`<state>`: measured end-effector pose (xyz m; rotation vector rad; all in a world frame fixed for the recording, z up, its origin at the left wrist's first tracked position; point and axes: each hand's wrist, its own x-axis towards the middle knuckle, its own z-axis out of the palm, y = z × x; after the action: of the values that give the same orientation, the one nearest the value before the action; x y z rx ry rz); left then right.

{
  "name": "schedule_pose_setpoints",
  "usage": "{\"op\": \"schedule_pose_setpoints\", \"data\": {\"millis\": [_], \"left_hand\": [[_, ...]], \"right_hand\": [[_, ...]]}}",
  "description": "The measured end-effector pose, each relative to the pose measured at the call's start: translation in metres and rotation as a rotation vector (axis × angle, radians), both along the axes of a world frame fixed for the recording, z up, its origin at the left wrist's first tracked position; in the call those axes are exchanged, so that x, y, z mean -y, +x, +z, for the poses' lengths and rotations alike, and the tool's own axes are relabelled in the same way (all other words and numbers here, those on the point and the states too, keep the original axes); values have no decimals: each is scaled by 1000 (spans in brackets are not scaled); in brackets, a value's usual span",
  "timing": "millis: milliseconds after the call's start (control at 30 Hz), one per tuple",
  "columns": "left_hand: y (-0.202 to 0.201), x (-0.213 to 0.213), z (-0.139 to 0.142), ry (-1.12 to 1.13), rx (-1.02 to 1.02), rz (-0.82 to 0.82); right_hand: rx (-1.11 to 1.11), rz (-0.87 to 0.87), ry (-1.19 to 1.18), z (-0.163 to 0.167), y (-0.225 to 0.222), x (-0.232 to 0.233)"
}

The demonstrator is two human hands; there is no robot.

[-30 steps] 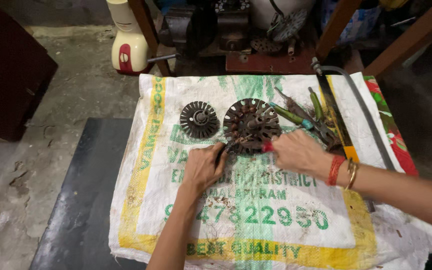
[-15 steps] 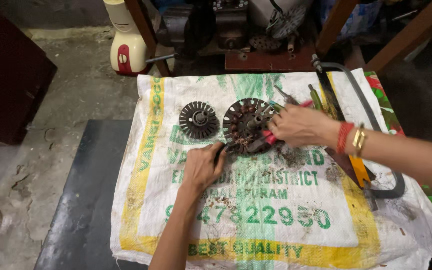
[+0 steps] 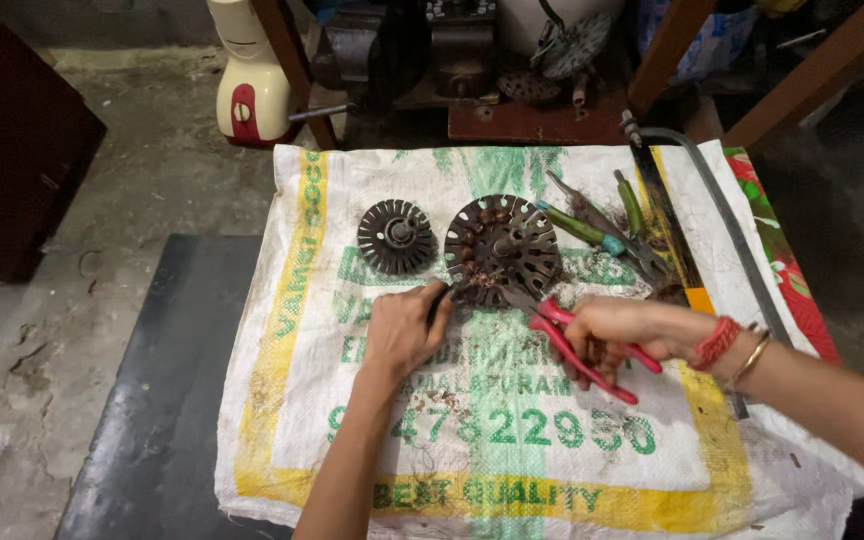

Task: The person dismantles a rusted electric motor stator on a woven sack across their lap. They use red-handled pliers to grip and pull copper windings and small parts out of the stator slots, then use a hacksaw to saw through the motor housing, and finally pull at the remaining windings by hand.

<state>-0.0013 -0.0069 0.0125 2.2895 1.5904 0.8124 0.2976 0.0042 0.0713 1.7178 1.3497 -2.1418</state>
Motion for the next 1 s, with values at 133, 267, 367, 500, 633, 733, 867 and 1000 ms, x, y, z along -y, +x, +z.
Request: {"op": "schedule_pose_setpoints", "data": {"millis": [133, 267, 367, 500, 633, 733, 867, 1000], "left_hand": [[0, -1, -1, 99, 28, -32], [1, -1, -1, 24, 15, -18], [2, -1, -1, -10, 8, -12], [2, 0, -1, 77, 19, -20], [2, 0, -2, 95, 4, -27], [3, 1, -2, 130, 19, -28], [4, 2, -1, 137, 15, -23], [5, 2, 1, 134, 23, -35]], "right_hand": [[62, -15, 50, 21, -11, 23], [33, -60, -8, 37, -19, 33], [9, -104, -32, 33, -27, 30], [-46, -120, -136, 14, -38, 20], [-105, -127, -199, 0, -42, 13], [-148, -146, -244, -5, -43, 12], [-264, -277, -293, -9, -47, 19], [-433, -524, -383, -10, -57, 31]]}}
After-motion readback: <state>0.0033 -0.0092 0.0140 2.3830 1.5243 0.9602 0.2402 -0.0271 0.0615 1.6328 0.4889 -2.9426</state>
